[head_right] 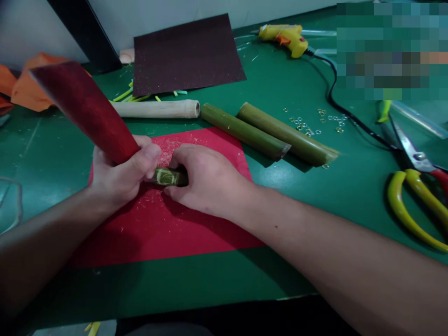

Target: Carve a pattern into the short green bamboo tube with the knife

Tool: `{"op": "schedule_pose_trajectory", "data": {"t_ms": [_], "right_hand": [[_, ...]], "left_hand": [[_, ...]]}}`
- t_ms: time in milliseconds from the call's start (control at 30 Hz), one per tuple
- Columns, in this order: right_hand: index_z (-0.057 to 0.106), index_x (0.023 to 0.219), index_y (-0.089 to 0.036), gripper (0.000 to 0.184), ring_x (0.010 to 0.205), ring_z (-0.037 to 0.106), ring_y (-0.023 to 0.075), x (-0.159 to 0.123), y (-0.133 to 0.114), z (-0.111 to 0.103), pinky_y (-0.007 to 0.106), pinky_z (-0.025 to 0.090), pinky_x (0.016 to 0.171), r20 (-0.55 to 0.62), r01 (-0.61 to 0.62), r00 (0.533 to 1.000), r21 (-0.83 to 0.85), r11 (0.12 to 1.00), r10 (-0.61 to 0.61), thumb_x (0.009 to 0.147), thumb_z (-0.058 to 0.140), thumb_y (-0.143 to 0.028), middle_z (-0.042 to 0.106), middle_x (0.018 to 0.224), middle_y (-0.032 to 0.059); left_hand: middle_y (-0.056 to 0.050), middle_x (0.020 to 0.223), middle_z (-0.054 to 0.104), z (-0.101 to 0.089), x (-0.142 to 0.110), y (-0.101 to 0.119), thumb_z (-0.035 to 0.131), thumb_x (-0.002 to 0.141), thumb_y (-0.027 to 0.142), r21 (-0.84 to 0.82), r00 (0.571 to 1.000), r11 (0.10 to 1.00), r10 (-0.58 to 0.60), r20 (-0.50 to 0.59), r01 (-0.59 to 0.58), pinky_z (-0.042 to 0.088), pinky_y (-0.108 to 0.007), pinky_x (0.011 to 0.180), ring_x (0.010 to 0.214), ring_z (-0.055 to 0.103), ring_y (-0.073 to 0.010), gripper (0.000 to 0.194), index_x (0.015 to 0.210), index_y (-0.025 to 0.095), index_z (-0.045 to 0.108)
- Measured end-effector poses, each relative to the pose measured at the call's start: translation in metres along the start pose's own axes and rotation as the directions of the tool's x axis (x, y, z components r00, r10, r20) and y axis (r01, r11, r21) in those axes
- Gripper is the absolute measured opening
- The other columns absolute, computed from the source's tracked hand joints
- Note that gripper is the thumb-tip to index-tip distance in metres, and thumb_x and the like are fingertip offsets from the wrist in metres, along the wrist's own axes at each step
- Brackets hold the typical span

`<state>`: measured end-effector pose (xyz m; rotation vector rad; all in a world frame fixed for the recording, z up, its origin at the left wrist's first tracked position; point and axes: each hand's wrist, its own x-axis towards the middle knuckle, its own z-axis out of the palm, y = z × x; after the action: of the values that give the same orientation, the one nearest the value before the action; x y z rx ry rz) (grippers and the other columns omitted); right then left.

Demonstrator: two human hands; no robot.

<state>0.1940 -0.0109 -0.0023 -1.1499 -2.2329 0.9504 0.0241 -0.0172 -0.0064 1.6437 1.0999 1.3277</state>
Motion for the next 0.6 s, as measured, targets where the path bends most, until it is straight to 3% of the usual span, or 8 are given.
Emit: {"op": "schedule_pose_trajectory", "data": {"t_ms": [300, 367, 500, 600], "right_hand": [[0.066, 0.088, -0.018, 0.015, 0.08, 0.063, 0.0194, 0.0, 0.005, 0.002, 0.031, 0.045, 0.069, -0.049, 0.056, 0.997, -0.013, 0.998, -0.057, 0.075, 0.071, -0.021, 0.068, 0.086, 0.003], [0.067, 0.092, -0.017, 0.017, 0.087, 0.064, 0.021, 0.0, 0.007, 0.003, 0.032, 0.047, 0.075, -0.038, 0.102, 0.994, -0.014, 0.995, -0.103, 0.075, 0.07, -0.02, 0.069, 0.093, 0.0049], [0.069, 0.098, -0.015, 0.023, 0.096, 0.066, 0.0241, -0.001, 0.008, 0.002, 0.035, 0.049, 0.082, -0.012, 0.119, 0.993, -0.05, 0.992, -0.119, 0.076, 0.07, -0.022, 0.072, 0.1, 0.0078], [0.07, 0.096, -0.015, 0.023, 0.087, 0.066, 0.0231, 0.0, 0.006, 0.001, 0.034, 0.048, 0.076, -0.002, 0.042, 0.999, -0.062, 0.997, -0.042, 0.074, 0.071, -0.023, 0.073, 0.094, 0.0068]], "left_hand": [[0.005, 0.048, 0.052, 0.002, -0.001, 0.007, 0.077, 0.079, 0.031, 0.191, 1.0, 0.982, -0.006, 0.008, 0.004, 0.042, -0.017, 0.042, 0.045, 0.051, -0.0065, 0.037, 0.053, 0.018, 0.056], [0.005, 0.048, 0.053, 0.004, -0.002, 0.007, 0.078, 0.078, 0.028, 0.211, 0.998, 0.977, 0.033, -0.044, -0.023, 0.042, -0.017, 0.042, 0.044, 0.051, -0.0062, 0.035, 0.053, 0.018, 0.057], [0.005, 0.051, 0.058, 0.012, 0.001, 0.004, 0.079, 0.078, 0.025, 0.212, 0.961, 0.977, 0.072, -0.267, -0.014, 0.045, -0.019, 0.045, 0.046, 0.054, -0.0071, 0.029, 0.055, 0.019, 0.062], [0.005, 0.048, 0.057, 0.014, 0.006, 0.003, 0.08, 0.078, 0.026, 0.135, 0.959, 0.991, 0.034, -0.281, 0.005, 0.044, -0.02, 0.042, 0.043, 0.053, -0.0071, 0.032, 0.054, 0.02, 0.061]]}}
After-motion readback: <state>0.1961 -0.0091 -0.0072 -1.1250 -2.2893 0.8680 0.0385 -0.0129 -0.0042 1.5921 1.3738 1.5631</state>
